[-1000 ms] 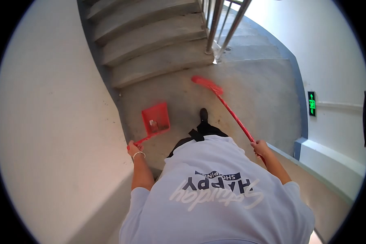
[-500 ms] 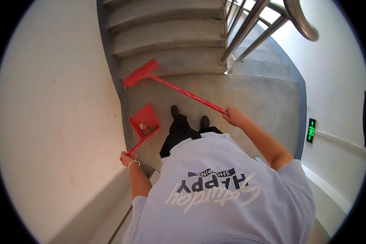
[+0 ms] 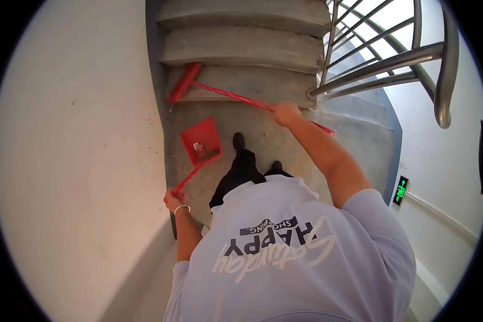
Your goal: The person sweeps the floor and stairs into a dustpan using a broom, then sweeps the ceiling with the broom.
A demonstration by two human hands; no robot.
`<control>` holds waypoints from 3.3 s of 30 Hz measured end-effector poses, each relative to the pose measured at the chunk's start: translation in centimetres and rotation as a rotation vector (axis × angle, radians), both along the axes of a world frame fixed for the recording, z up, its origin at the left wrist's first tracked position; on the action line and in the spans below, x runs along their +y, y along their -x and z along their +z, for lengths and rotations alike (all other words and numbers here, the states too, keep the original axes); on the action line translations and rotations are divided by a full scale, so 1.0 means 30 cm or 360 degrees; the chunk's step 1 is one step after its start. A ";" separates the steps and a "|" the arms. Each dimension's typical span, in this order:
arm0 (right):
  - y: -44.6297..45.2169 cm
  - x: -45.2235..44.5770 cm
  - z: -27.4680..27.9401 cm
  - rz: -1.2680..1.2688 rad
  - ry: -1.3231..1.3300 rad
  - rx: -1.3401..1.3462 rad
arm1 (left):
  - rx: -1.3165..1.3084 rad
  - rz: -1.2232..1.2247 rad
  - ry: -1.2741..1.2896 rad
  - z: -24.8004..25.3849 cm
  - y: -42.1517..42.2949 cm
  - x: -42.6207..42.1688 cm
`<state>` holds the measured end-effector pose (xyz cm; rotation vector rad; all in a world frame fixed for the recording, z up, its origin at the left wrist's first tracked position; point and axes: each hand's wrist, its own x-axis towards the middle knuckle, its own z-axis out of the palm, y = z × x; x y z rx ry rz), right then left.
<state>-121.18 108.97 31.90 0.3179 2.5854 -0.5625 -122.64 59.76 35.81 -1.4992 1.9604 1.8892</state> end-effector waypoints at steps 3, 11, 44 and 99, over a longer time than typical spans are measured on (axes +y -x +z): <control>-0.127 0.010 0.032 -0.0244 0.0161 -0.0088 | -0.0043 -0.0105 -0.0065 -0.050 0.090 -0.043; -0.542 -0.140 0.344 -0.0629 -0.0008 -0.0473 | -0.0116 -0.0323 -0.0021 -0.204 0.238 -0.142; 0.926 -0.025 0.388 0.0943 -0.0670 0.0141 | -0.0090 -0.0021 -0.0103 -0.253 0.172 -0.257; 0.506 0.124 0.585 0.0517 -0.0415 -0.0311 | 0.0108 0.0448 -0.0080 -0.361 0.199 -0.056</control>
